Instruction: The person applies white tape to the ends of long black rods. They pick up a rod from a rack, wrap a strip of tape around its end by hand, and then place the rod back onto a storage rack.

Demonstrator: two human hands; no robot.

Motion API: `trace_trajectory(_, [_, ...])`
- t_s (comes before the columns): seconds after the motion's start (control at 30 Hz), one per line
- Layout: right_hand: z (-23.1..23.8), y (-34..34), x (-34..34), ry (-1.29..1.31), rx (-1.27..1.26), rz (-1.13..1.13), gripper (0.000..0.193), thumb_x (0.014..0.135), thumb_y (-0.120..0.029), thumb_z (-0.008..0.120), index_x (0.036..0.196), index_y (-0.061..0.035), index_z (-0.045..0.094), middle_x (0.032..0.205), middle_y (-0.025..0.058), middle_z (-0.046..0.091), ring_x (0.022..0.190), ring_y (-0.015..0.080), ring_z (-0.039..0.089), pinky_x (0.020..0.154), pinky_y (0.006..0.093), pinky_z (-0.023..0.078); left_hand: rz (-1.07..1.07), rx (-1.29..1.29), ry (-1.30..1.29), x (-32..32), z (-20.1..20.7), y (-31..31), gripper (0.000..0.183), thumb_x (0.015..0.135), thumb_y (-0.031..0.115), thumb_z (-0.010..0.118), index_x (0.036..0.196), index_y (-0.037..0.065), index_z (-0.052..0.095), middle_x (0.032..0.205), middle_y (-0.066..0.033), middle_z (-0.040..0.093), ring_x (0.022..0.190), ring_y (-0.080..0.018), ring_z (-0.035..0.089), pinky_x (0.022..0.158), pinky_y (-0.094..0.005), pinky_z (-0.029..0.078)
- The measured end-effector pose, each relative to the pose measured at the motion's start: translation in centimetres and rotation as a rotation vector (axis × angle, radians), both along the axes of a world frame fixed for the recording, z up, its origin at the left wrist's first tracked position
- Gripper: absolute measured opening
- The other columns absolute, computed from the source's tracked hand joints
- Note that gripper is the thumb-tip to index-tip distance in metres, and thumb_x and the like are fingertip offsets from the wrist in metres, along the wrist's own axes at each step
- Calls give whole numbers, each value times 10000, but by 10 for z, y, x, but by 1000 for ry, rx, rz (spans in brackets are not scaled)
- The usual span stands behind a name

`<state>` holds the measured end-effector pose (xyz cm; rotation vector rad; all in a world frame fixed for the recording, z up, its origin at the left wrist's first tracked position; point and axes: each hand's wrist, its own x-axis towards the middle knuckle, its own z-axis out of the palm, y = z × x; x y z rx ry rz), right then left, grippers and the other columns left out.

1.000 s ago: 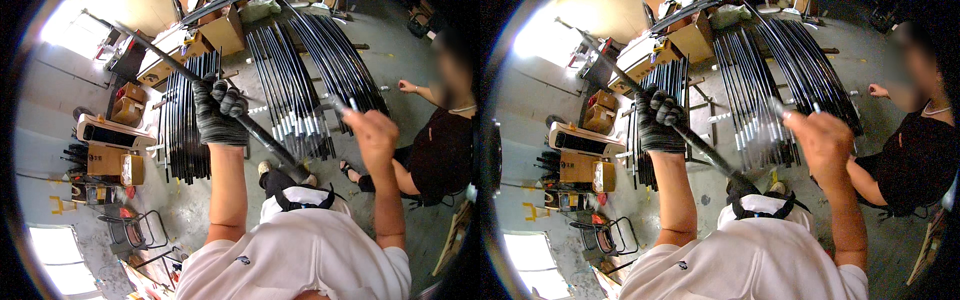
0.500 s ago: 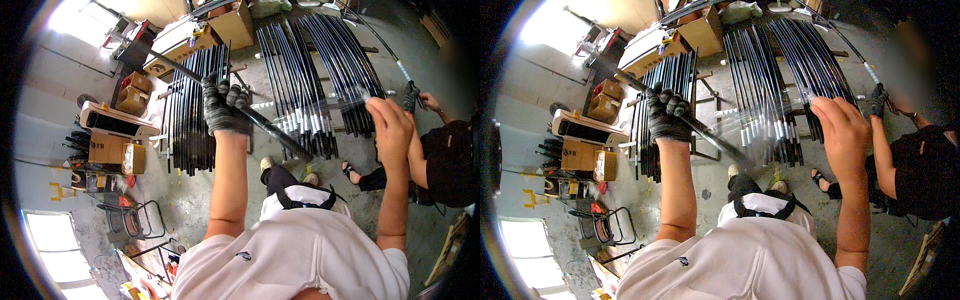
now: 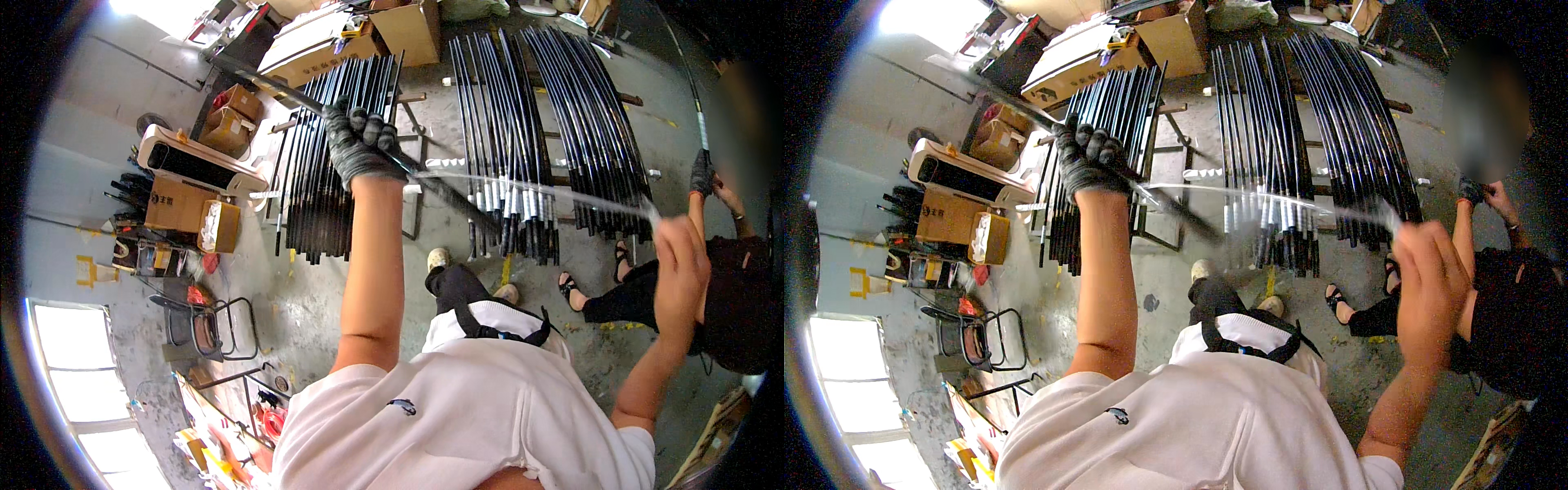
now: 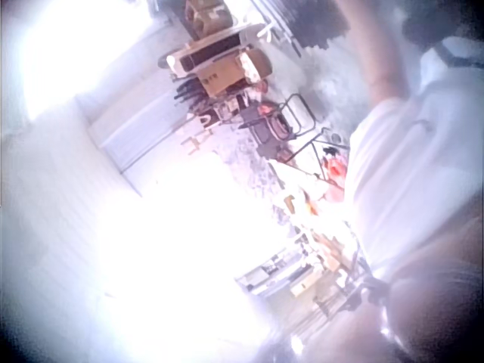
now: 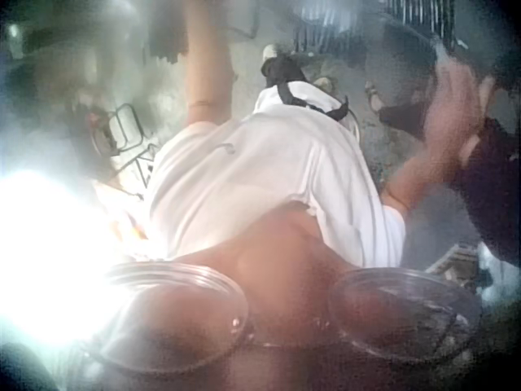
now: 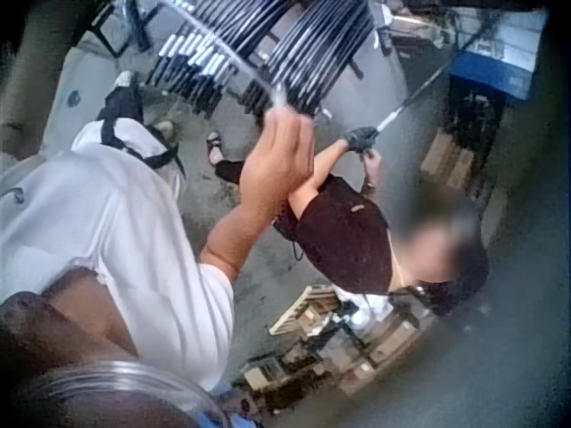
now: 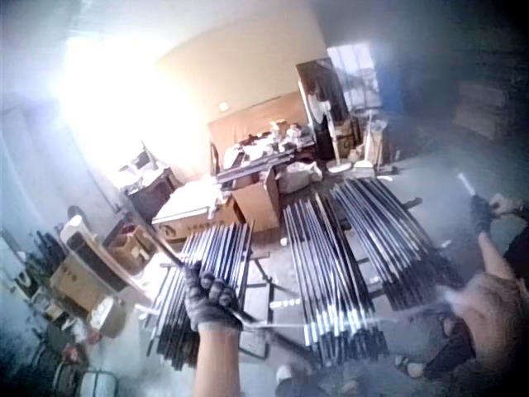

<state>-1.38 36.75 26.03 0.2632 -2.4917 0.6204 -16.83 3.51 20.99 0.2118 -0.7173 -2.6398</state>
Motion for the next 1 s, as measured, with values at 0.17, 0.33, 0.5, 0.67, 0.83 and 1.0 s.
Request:
trace_trajectory(0.17, [16, -18, 43, -661, 70, 904, 111, 725, -172, 554, 733, -62, 541, 680, 108, 524, 649, 294, 551, 579, 382, 448, 49, 147, 157, -31, 7, -31, 397, 886, 419, 456, 604, 142, 420, 483, 51, 372, 374, -67, 334, 341, -199, 327])
trace_trajectory(0.33, [-91, 16, 45, -785, 386, 170, 71, 695, -79, 594, 727, -51, 537, 727, 117, 491, 770, 301, 530, 650, 392, 420, -148, 468, 283, -31, 0, -90, 408, 940, 355, 349, 619, 111, 404, 470, 34, 398, 348, -68, 371, 372, -186, 388])
trace_trajectory(0.5, [-101, 43, 56, -1033, 129, 67, 240, 704, -47, 608, 932, -28, 538, 882, 135, 514, 843, 312, 532, 719, 391, 423, -156, 298, 174, -14, 7, -86, 326, 933, 307, 405, 707, 81, 469, 541, 37, 414, 359, -50, 348, 354, -160, 362])
trace_trajectory(0.67, [-65, -28, 6, -636, -414, 435, 789, 684, -360, 713, 1298, -51, 325, 1358, 145, 307, 1227, 284, 347, 966, 415, 335, -315, 346, 407, -4, 22, -37, 274, 922, 311, 431, 801, 71, 486, 575, 38, 391, 409, -43, 360, 327, -171, 341])
trace_trajectory(0.83, [-64, -118, -54, -397, -546, 787, 1002, 655, -279, 772, 1372, -15, 122, 1422, 168, 146, 1322, 299, 159, 1059, 414, 184, -541, 480, 446, 3, 47, 36, 299, 928, 339, 405, 858, 67, 507, 609, 17, 410, 440, -53, 364, 339, -178, 320])
trace_trajectory(1.0, [-59, -137, -66, -886, -959, 571, 210, 873, -245, 530, 913, -39, 517, 791, 75, 564, 749, 131, 549, 662, 297, 444, -685, 428, 375, 14, 52, 48, 267, 930, 319, 412, 888, 72, 502, 619, 26, 384, 442, -42, 314, 356, -172, 305])
